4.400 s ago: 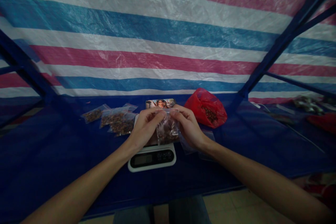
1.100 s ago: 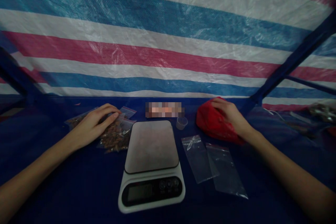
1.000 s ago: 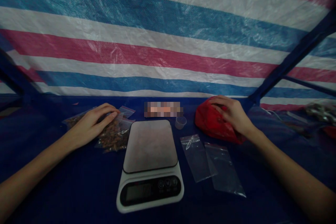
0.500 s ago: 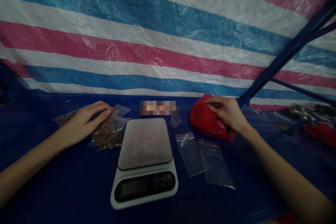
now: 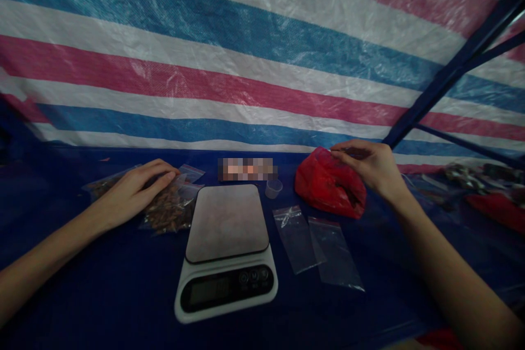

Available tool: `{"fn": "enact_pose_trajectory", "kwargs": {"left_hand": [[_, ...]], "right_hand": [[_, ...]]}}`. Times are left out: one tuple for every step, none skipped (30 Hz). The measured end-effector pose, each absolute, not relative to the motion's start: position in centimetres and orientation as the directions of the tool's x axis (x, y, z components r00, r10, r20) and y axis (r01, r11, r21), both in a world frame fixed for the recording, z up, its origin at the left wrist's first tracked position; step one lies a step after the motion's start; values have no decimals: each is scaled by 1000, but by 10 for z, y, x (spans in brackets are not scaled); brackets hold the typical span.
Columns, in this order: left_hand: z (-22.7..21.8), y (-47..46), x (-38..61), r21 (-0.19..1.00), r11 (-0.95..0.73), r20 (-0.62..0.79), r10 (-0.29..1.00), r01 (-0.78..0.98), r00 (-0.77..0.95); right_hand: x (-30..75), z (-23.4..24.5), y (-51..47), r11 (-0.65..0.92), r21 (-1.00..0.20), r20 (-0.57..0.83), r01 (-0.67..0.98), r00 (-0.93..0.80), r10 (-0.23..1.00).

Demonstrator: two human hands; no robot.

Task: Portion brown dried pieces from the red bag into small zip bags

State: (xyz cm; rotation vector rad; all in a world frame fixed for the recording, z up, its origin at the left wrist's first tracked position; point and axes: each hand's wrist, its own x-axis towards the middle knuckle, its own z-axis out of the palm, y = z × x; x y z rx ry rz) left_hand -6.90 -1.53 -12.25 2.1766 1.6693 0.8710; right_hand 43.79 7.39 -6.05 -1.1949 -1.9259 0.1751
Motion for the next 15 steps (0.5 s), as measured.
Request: {"fn": "enact_pose_trajectory", "kwargs": {"left_hand": [[-123, -15, -69, 544, -304, 301, 941, 782, 156], [-123, -16, -68, 545, -302, 304, 941, 782, 151], [-122, -16, -68, 545, -300, 303, 941, 783, 150], [-122, -16, -68, 545, -299, 301, 942, 783, 150], [-122, -17, -67, 545, -296, 299, 943, 785, 148], [-122, -17, -67, 545, -293, 298, 943, 786, 145], [-121, -18, -67, 546, -291, 298, 944, 786, 142], [-121, -18, -67, 549, -289, 298, 944, 784, 140], [-121, -19, -67, 551, -290, 299, 944, 782, 140], [-120, -19, -67, 553, -292, 297, 944, 781, 142], [-120, -19, -68, 554, -292, 293, 945, 780, 145], [-120, -19, -68, 554, -289, 286, 947, 780, 148], [-119, -19, -68, 554, -287, 279, 948, 782, 150], [-119, -19, -68, 553, -284, 274, 950, 783, 150], [-119, -19, -68, 554, -281, 272, 951, 784, 148]], "right_hand": [[438, -60, 74, 528, -547, 568, 650, -175, 804], [437, -60, 73, 521, -590, 555, 618, -158, 817], [435, -59, 72, 513, -638, 539, 574, -142, 830], [432, -58, 70, 506, -688, 519, 520, -135, 844], [427, -56, 68, 501, -733, 497, 461, -139, 856], [421, -54, 65, 495, -769, 476, 405, -156, 866], [413, -53, 62, 491, -794, 456, 359, -184, 871], [404, -51, 60, 490, -807, 436, 330, -225, 871], [394, -49, 57, 493, -811, 421, 315, -272, 866], [384, -49, 55, 499, -810, 405, 309, -321, 856], [374, -49, 53, 509, -804, 390, 309, -373, 842], [363, -50, 52, 521, -794, 373, 313, -426, 824], [354, -52, 52, 539, -781, 362, 317, -474, 803], [345, -54, 52, 562, -761, 354, 324, -518, 779], [337, -57, 53, 591, -734, 351, 336, -557, 753]]}}
